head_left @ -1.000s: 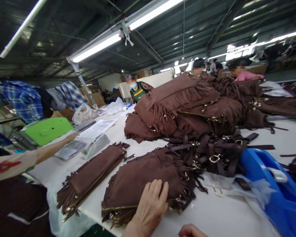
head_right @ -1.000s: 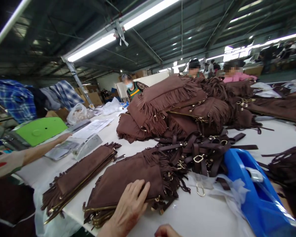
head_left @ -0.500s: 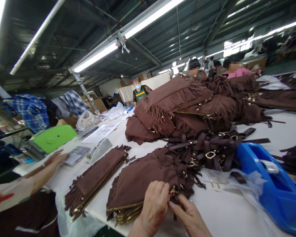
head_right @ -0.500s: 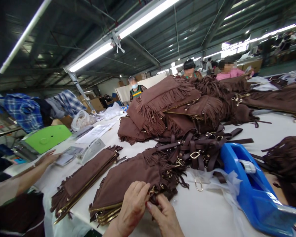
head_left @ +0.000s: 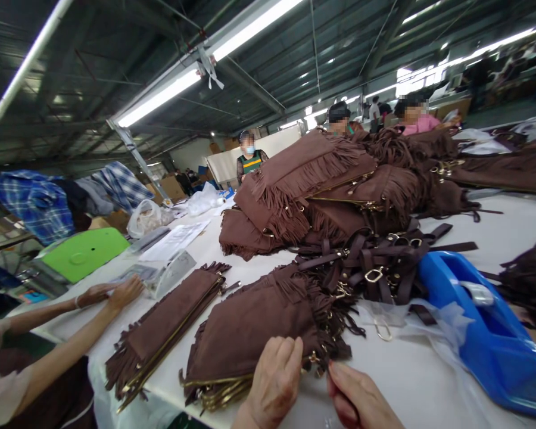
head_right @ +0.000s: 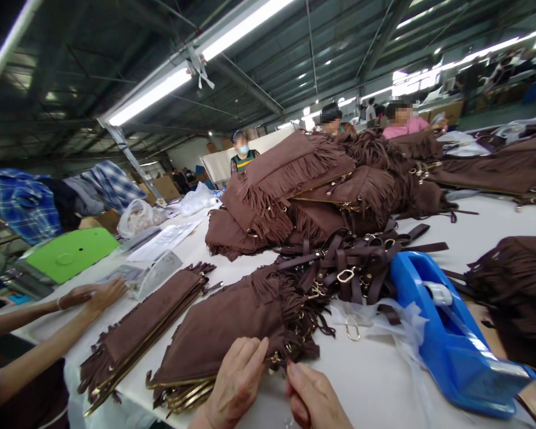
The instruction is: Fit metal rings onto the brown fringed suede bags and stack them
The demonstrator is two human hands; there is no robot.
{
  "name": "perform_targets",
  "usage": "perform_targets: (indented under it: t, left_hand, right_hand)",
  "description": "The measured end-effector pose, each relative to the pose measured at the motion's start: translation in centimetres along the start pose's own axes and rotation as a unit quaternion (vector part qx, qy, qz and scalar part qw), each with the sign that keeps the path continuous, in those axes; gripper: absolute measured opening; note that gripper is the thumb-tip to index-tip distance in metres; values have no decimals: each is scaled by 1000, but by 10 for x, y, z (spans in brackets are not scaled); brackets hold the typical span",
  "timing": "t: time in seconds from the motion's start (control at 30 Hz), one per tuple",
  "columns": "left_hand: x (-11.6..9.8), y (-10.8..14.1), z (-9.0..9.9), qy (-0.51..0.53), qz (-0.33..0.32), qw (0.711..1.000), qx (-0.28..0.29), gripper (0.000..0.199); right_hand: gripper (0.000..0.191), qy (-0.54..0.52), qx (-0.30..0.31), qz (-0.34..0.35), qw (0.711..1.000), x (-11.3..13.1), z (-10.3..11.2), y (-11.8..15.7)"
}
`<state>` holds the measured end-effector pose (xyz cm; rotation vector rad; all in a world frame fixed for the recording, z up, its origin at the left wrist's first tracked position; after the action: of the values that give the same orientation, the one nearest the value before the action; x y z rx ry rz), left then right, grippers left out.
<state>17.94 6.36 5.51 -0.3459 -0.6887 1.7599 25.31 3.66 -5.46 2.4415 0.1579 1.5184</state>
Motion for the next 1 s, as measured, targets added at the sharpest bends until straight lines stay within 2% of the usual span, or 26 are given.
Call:
perform_targets:
  t: [0.1, 0.13, 0.2, 0.27, 0.33, 0.4, 0.47, 0.53, 0.63, 0.73, 0.83, 0.9, 1.0]
  left_hand:
    - [1, -1, 6, -9, 10, 999, -32, 26]
    - [1, -1, 8, -8, 13, 999, -40, 25]
    - [1, -2, 11, 2, 16, 999, -46, 25]
    - [2, -1, 14, 12, 16, 999, -49, 24]
    - [3, 0, 16, 21, 15, 999, -45, 24]
    - [4, 3, 18, 36, 10, 998, -42, 24]
    - [4, 4, 20, 66, 10, 997, -42, 26]
    - [6, 2, 20, 109, 32, 993, -40, 31]
    - [4, -10, 17, 155, 82, 984, -19, 38]
    - [-8, -23, 8, 122, 84, 989, 4, 40]
    - [-15, -26, -3, 66, 88, 994, -14, 28]
    - [-19, -24, -9, 43, 81, 995, -45, 21]
    - [-23, -19, -12, 35, 72, 993, -88, 16]
  right_hand:
    - [59, 140, -82, -3, 987, -5, 30, -2]
    - [56, 175, -107, 20, 978, -1, 37, -3]
    - [39, 275, -156, 133, 939, 20, 40, 0]
    - [20, 375, -199, 294, 856, 52, 28, 12]
    - [16, 436, -216, 434, 758, 76, 8, 29]
    - [23, 467, -218, 516, 684, 92, -7, 42]
    - [26, 494, -210, 549, 641, 101, -15, 47]
    - [26, 509, -205, 550, 629, 105, -15, 46]
    - [25, 520, -191, 537, 636, 104, -13, 43]
    - [27, 533, -170, 513, 651, 98, -12, 38]
    - [25, 559, -155, 494, 648, 95, -10, 37]
    - [20, 587, -183, 487, 620, 98, 1, 39]
    - [16, 638, -310, 453, 540, 113, 39, 47]
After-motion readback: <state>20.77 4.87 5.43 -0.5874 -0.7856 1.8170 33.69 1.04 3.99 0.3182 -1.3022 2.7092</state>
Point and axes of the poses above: each hand's wrist, its own y-axis away from the middle knuckle, its own z-axis out of the back of the hand, x = y × z, the point moved 9 cm from there along -y, towards the middle knuckle, and after that the axes turned 10 degrees about y, right-handed, at the moved point
